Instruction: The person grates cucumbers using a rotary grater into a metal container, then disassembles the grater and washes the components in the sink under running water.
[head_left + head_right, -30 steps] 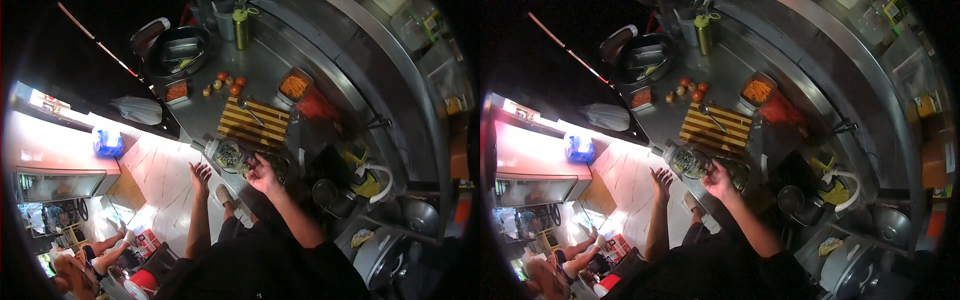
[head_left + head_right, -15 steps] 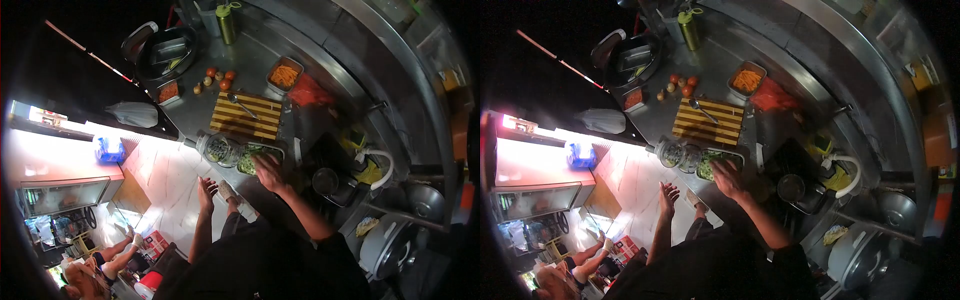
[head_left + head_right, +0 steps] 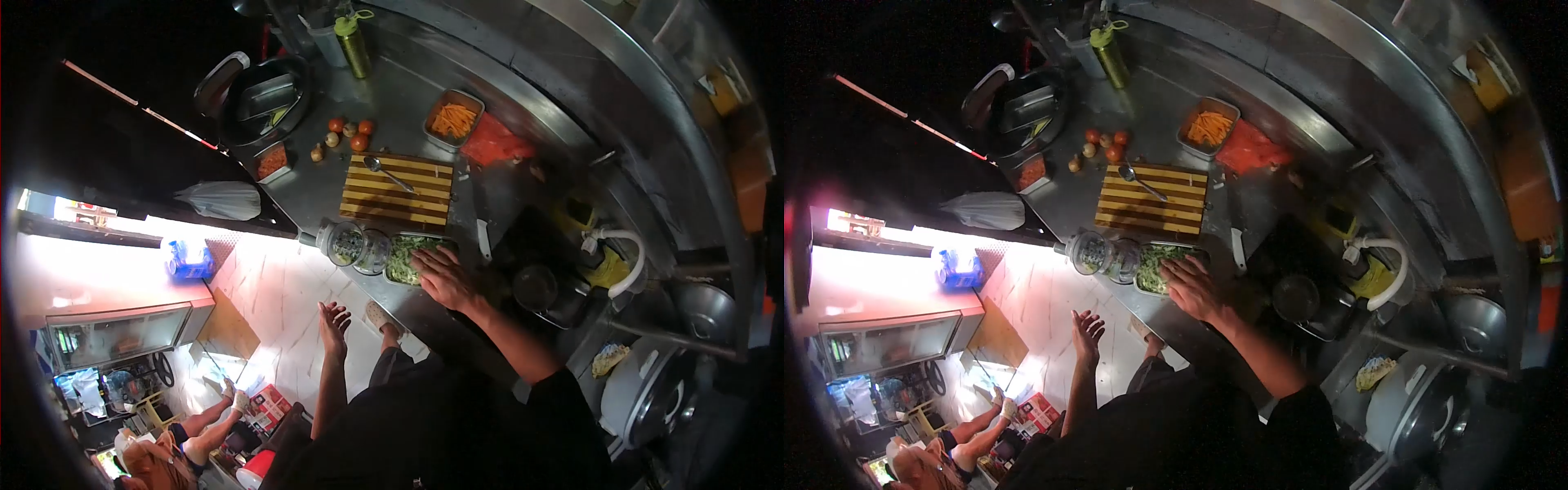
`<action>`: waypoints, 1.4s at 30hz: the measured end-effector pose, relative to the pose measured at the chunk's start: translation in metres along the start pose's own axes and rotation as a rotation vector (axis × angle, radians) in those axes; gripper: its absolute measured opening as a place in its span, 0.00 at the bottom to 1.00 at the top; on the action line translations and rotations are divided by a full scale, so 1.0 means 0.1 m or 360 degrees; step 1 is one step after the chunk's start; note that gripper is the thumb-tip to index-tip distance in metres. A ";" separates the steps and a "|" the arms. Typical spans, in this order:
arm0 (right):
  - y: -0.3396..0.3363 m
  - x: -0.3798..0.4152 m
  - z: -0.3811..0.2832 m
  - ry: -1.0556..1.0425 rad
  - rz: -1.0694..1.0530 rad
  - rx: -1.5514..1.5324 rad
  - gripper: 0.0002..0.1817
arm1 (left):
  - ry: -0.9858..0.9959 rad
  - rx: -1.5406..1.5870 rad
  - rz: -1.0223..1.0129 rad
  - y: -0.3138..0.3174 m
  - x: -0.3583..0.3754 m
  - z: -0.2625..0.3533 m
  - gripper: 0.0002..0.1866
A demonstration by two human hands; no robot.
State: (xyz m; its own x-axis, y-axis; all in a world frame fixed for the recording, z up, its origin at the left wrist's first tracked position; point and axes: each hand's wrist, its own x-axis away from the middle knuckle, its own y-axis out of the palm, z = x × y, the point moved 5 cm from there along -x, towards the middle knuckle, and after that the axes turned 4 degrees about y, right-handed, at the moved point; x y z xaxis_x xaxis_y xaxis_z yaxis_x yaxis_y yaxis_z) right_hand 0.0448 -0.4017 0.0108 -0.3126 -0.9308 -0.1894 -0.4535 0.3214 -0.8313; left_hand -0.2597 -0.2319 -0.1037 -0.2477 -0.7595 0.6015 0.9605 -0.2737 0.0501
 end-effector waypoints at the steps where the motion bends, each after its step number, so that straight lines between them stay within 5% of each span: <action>1: 0.04 -0.01 0.02 0.0115 0.0076 -0.0206 0.23 | 0.0062 -0.0010 0.0015 0.00 -0.04 0.06 0.38; 3: 0.17 -0.07 0.01 0.0346 0.0226 -0.0619 0.21 | 0.0186 -0.0032 0.0041 0.04 -0.21 0.23 0.37; 7: 0.32 -0.37 -0.26 0.1199 0.0099 -0.2354 0.18 | 0.0560 0.0140 -0.0173 0.53 -0.66 0.92 0.31; 10: 0.60 -0.57 -0.39 0.1222 -0.0142 -0.3451 0.16 | 0.0362 0.0254 -0.0324 0.80 -1.13 1.21 0.30; 14: 0.78 -0.86 -0.36 0.1360 -0.0515 -0.3936 0.18 | 0.0367 0.0189 -0.0491 1.14 -1.32 1.43 0.24; 15: 0.65 -0.95 -0.46 0.1583 -0.0449 -0.4018 0.18 | 0.0294 0.0216 -0.0532 1.17 -1.37 1.41 0.23; 18: 0.91 -1.01 -0.34 0.1472 -0.0495 -0.4276 0.16 | 0.0198 0.0186 -0.0677 1.25 -1.55 1.52 0.20; 21: 0.70 -1.04 -0.45 0.1806 -0.0178 -0.4254 0.11 | 0.0094 0.0154 -0.0846 1.50 -1.37 1.92 0.19; 24: 0.67 -1.07 -0.48 0.1719 -0.0168 -0.4317 0.10 | 0.0097 0.0318 -0.1014 1.83 -1.24 2.32 0.18; 27: 0.78 -1.09 -0.42 0.1715 -0.0202 -0.4457 0.11 | 0.0298 0.0332 -0.0732 2.00 -0.61 2.79 0.17; 34: 0.75 -1.11 -0.38 0.1755 -0.0230 -0.4290 0.07 | 0.0628 0.0938 -0.0345 0.82 -0.11 2.03 0.12; 37: 0.76 -1.15 -0.38 0.1697 -0.0335 -0.4310 0.06 | 0.0550 0.0620 -0.0007 0.40 -0.36 1.53 0.13; 42: 0.77 -1.12 -0.39 0.1507 -0.0194 -0.4355 0.05 | 0.0116 -0.0028 -0.0153 0.51 -1.33 1.10 0.25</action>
State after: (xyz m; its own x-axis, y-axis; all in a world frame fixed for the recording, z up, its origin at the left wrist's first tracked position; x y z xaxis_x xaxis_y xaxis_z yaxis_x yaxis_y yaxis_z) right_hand 0.0125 -0.2657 -0.0117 0.0342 -0.9304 0.3649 0.3189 0.3562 0.8783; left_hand -0.1640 -0.0798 -0.0938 -0.3478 -0.7698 0.5352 0.9296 -0.3573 0.0902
